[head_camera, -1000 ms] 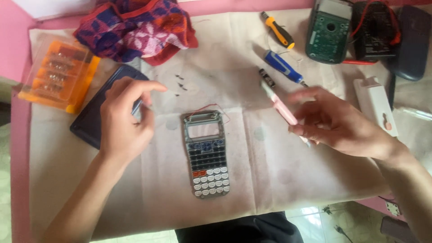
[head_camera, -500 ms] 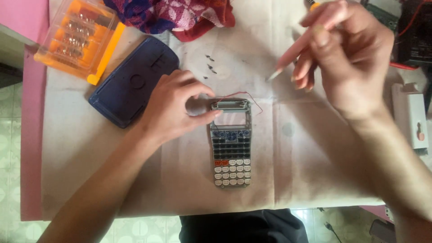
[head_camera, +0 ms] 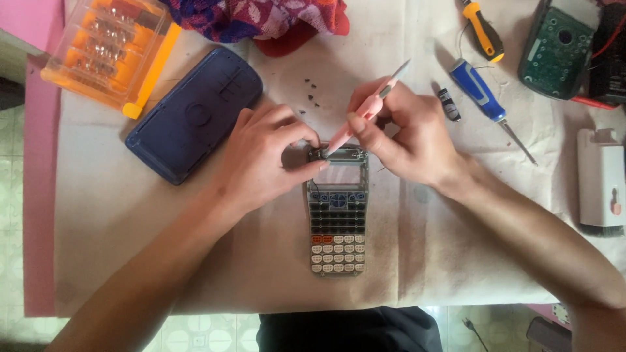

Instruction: Cleaning the PCB contacts and reassembling the keypad buttons of a scientific calculator.

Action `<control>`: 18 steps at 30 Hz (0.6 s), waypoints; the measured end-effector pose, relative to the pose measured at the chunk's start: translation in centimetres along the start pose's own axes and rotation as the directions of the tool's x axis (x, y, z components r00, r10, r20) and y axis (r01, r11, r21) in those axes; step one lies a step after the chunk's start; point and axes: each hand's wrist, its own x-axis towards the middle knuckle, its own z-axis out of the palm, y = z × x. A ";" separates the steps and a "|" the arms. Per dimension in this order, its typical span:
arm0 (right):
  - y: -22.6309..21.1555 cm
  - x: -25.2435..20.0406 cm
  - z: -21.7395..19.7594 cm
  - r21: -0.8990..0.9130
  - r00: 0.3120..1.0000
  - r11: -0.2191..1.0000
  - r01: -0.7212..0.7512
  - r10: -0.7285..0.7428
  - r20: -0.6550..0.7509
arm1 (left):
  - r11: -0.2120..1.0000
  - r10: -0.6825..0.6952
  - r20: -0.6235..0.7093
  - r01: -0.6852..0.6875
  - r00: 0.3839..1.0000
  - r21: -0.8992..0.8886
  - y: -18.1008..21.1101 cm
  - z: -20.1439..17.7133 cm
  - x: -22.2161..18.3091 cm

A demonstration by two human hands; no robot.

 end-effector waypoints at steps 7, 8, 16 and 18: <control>2.4 0.1 -3.2 0.015 0.957 0.984 0.177 -0.175 0.231 | 0.998 -0.023 -0.007 0.022 1.000 -0.058 0.1 -0.1 0.2; 1.5 0.5 -4.0 -0.006 0.935 0.981 0.192 -0.181 0.303 | 0.998 -0.020 -0.008 0.020 1.000 -0.052 0.1 -0.1 0.2; -0.8 1.2 -4.5 0.005 0.909 0.982 0.190 -0.178 0.376 | 0.998 -0.027 -0.002 0.027 1.000 -0.056 0.1 0.0 0.1; -0.5 0.9 -4.2 -0.105 0.912 0.974 0.199 -0.145 0.383 | 0.998 -0.029 -0.005 0.029 1.000 -0.061 0.0 0.0 0.1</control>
